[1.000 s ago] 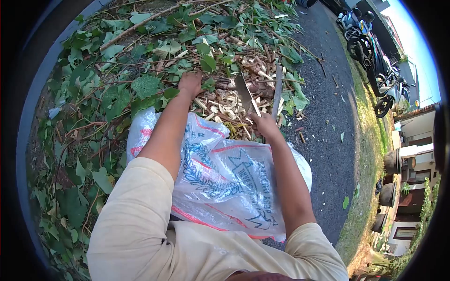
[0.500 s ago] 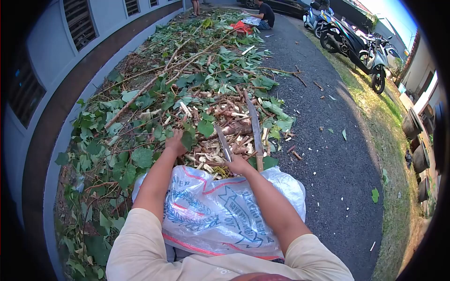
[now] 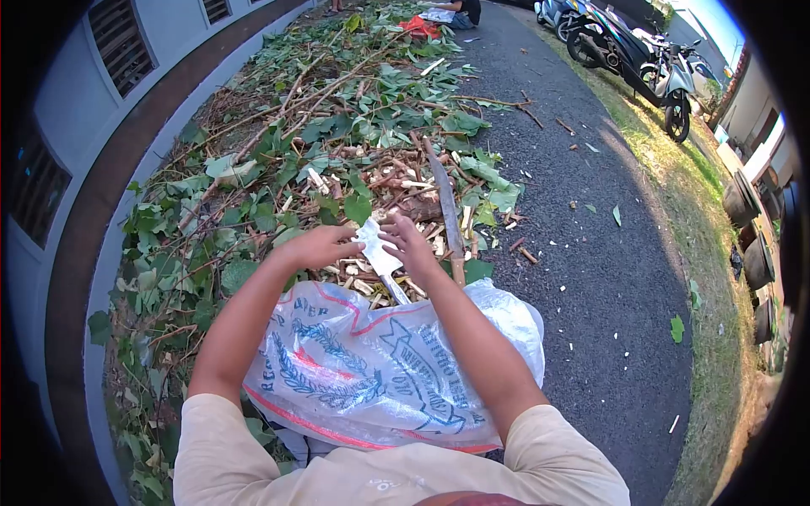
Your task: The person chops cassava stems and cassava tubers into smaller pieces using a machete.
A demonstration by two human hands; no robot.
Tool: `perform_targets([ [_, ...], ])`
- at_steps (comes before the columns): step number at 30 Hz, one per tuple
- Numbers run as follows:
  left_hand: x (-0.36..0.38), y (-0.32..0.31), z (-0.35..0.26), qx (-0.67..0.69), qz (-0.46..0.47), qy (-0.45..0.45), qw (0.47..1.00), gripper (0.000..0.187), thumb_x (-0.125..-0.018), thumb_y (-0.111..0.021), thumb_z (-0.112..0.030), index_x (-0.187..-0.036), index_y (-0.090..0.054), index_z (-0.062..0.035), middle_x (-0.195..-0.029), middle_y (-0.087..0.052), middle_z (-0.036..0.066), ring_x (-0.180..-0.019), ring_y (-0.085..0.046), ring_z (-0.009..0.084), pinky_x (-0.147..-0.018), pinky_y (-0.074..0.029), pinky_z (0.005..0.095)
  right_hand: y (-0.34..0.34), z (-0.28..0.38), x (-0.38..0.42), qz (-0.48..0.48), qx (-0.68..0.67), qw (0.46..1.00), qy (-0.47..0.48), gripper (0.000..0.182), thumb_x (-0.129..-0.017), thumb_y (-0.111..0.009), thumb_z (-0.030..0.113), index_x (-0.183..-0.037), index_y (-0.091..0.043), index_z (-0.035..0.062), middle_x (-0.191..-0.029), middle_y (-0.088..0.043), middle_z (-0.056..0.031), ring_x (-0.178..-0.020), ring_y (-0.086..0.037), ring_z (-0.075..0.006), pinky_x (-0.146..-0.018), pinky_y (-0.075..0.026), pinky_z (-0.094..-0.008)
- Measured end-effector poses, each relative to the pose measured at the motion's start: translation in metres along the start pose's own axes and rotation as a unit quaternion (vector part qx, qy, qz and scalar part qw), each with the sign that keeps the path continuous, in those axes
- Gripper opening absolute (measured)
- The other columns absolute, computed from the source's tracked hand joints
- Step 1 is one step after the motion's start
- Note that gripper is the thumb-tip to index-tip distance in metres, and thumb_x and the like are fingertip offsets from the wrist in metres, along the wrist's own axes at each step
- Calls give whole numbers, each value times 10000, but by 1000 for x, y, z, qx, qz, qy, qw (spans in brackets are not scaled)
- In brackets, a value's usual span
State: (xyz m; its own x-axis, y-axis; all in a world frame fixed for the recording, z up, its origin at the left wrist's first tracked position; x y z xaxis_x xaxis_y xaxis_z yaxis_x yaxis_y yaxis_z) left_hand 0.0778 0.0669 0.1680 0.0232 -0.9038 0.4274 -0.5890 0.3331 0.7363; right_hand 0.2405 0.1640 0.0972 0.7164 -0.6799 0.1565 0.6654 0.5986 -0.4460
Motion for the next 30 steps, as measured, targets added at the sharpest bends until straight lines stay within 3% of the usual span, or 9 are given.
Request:
perform_targets([
  [2, 13, -17, -39, 74, -110, -107, 985, 848, -1066, -568, -533, -1672, -259, -28, -1697, -310, 273, -1589, -302, 355, -1260, -316, 412, -21, 36, 19, 108, -262, 957, 56, 884, -1036, -465, 696, -1624, -294, 58, -1643, -374, -217, -1537, -374, -312, -1261, -294, -464],
  [4, 28, -48, -72, 69, -141, -187, 970, 1003, -1048, -589, -558, -1705, -23, -55, -1758, -40, 277, -1635, -118, 394, -1292, -246, 432, -30, 59, 38, 125, -331, 931, 88, 959, -1006, -440, 762, -1644, -274, 65, -1665, -337, -225, -1586, -282, -313, -1295, -215, -459],
  [7, 26, -97, -86, -26, -166, -215, 962, 1267, -915, -638, -759, -1700, 100, -91, -1721, 124, 344, -1610, 32, 518, -1298, -116, 598, -19, 60, 46, 96, -374, 916, 107, 1070, -951, -452, 837, -1655, -251, 56, -1690, -298, -210, -1606, -232, -311, -1316, -164, -471],
  [10, 25, -126, -86, 5, -185, -233, 955, 1281, -892, -653, -774, -1707, 99, -133, -1724, 122, 339, -1606, 38, 530, -1287, -117, 626, -8, 60, 45, 84, -373, 916, 118, 1073, -945, -454, 845, -1645, -269, 55, -1685, -315, -198, -1596, -256, -312, -1318, -164, -477],
  [16, 31, -119, -87, -56, -128, -267, 953, 1229, -882, -603, -819, -1721, -48, -113, -1766, 28, 251, -1639, 36, 428, -1300, -88, 595, -3, 70, 37, 66, -420, 895, 136, 1060, -935, -461, 852, -1610, -335, 44, -1661, -360, -204, -1555, -326, -328, -1318, -214, -510],
  [22, 30, -106, -84, -71, -245, -243, 936, 1283, -858, -590, -846, -1707, -68, -37, -1776, -52, 214, -1645, -5, 406, -1289, -59, 600, -31, 49, 47, 96, -417, 901, 76, 1081, -937, -431, 866, -1623, -315, 39, -1683, -337, -210, -1568, -313, -343, -1309, -238, -482],
  [26, 34, -84, -77, -114, -290, -213, 926, 1204, -859, -586, -845, -1715, -171, -106, -1777, -109, 190, -1645, -56, 397, -1284, -68, 604, -42, 58, 52, 125, -440, 887, 70, 1057, -948, -434, 841, -1660, -288, 75, -1725, -268, -206, -1606, -246, -341, -1311, -229, -494],
  [27, 35, -81, -77, -91, -291, -228, 925, 1144, -845, -612, -836, -1704, -265, -165, -1772, -125, 202, -1643, -73, 403, -1283, -95, 600, -43, 62, 54, 127, -431, 890, 74, 1054, -948, -426, 843, -1672, -274, 93, -1737, -246, -202, -1612, -235, -338, -1311, -227, -498],
  [30, 41, -78, -79, -82, -282, -270, 917, 1105, -832, -656, -811, -1685, -328, -190, -1766, -139, 215, -1640, -85, 409, -1280, -128, 591, -42, 68, 56, 131, -423, 893, 81, 1060, -946, -407, 854, -1679, -261, 102, -1742, -240, -197, -1619, -221, -334, -1308, -232, -507],
])
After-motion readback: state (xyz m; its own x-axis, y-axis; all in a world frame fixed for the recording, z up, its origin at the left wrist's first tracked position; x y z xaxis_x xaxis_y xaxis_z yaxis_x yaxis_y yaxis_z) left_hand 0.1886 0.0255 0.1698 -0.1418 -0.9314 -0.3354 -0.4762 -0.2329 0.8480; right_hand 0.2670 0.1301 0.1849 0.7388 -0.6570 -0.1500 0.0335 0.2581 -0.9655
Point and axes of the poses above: each hand's wrist, its own x-axis away from the middle knuckle, its own y-axis out of the back of the hand, z = x × y, the point moved 7 cm from there along -x, towards the middle knuckle
